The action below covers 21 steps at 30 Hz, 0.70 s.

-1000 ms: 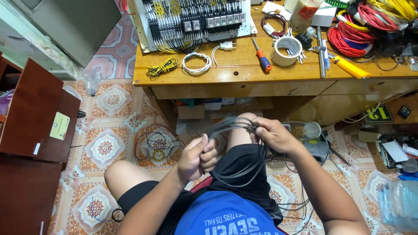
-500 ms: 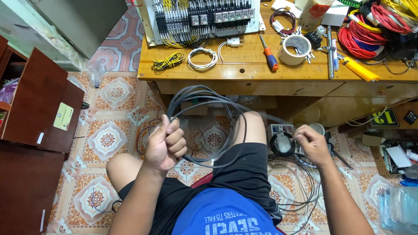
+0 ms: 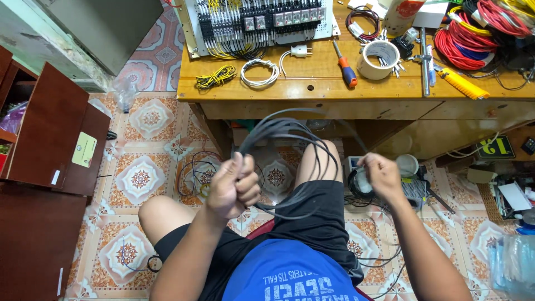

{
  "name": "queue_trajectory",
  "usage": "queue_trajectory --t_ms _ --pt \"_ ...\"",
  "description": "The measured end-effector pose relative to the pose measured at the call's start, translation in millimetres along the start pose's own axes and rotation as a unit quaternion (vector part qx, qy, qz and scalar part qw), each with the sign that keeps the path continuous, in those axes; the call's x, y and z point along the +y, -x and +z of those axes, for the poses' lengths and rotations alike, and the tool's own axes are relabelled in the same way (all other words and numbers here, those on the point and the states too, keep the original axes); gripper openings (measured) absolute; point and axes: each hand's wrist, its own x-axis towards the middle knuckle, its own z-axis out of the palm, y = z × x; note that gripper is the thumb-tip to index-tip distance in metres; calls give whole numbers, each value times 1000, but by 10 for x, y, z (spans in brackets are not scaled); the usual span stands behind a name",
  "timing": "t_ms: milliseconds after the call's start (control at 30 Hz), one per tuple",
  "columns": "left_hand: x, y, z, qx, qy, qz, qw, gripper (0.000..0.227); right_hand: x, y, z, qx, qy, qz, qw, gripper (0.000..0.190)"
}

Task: Coiling a black cable and securing it with white tape

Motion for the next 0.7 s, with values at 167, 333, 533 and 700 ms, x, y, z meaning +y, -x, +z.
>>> queue_trajectory --t_ms 167,333,533,700 --pt "284 54 40 19 -15 54 998 42 490 94 71 -102 66 -17 992 14" --pt "500 118 -28 2 -60 74 995 42 890 242 31 -152 188 8 970 19" --pt "636 131 -45 -3 -58 81 995 44 1404 368 -100 -33 112 64 991 12" --pt "613 61 -32 7 -106 129 986 42 1327 155 -163 204 -148 62 966 10"
